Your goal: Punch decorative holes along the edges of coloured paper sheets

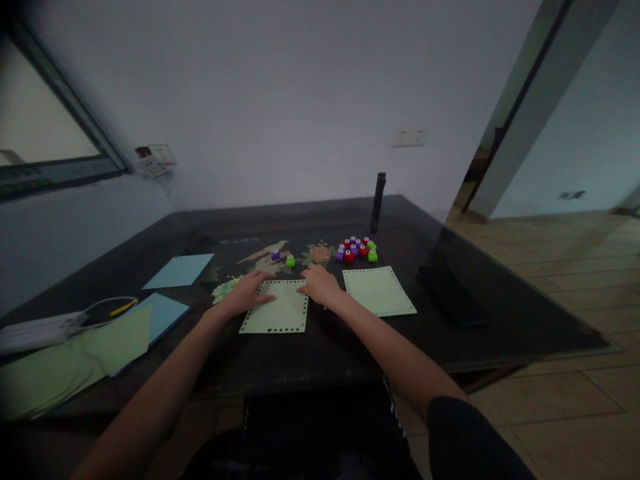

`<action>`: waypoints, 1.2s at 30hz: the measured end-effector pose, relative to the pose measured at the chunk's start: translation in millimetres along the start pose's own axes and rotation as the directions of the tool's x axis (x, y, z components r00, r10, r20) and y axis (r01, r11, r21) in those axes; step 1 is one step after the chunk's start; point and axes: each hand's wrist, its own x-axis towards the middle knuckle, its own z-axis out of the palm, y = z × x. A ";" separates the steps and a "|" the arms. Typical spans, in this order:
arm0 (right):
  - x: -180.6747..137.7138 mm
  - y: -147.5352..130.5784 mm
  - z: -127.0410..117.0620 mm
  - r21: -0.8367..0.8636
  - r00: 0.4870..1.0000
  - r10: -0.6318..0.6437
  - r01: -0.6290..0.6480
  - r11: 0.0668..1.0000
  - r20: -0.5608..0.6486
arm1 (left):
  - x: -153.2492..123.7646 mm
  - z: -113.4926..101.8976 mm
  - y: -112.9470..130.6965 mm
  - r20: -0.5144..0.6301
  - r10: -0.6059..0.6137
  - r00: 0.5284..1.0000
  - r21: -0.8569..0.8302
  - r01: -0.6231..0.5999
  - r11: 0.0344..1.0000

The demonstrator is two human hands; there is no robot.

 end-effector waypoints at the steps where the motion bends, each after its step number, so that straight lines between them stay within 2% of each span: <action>1: 5.6 -1.3 4.2 -0.029 0.999 0.020 -0.020 0.999 0.026 | -0.6 1.3 1.6 0.004 -0.006 1.000 0.020 0.006 1.000; 6: 13.4 2.1 14.5 -0.082 0.997 0.054 -0.049 0.995 0.054 | -1.2 3.2 9.5 0.005 -0.036 0.999 0.061 0.036 0.998; 16: 8.1 2.3 23.8 -0.040 0.995 0.038 -0.042 0.998 -0.092 | -1.0 3.0 4.8 -0.025 -0.003 1.000 0.034 0.004 0.999; 20: 10.4 3.8 22.9 0.043 0.985 0.036 -0.029 0.999 -0.166 | -0.8 -0.2 6.5 -0.039 0.010 0.999 0.011 -0.010 1.000; 24: 14.2 8.5 21.5 0.244 0.979 0.117 -0.074 0.967 -0.167 | -0.4 -3.2 8.4 -0.043 0.007 0.999 -0.040 -0.009 0.999; 28: 18.1 14.8 22.3 0.539 0.975 0.175 -0.075 0.839 -0.137 | 1.0 -6.6 6.2 -0.102 -0.014 0.995 -0.141 0.000 0.990; 32: 22.4 21.0 21.4 0.800 0.965 0.251 -0.088 0.594 -0.080 | 4.7 -10.5 -0.3 -0.220 -0.162 0.962 -0.308 0.089 0.947; 34: 24.1 24.5 18.6 0.885 0.951 0.302 -0.080 0.459 -0.071 | 6.8 -11.0 -3.4 -0.235 -0.275 0.932 -0.481 0.134 0.866; 36: 25.2 29.4 14.4 0.933 0.934 0.349 -0.053 0.355 -0.080 | 7.9 -10.5 -4.6 -0.146 -0.332 0.932 -0.672 0.153 0.724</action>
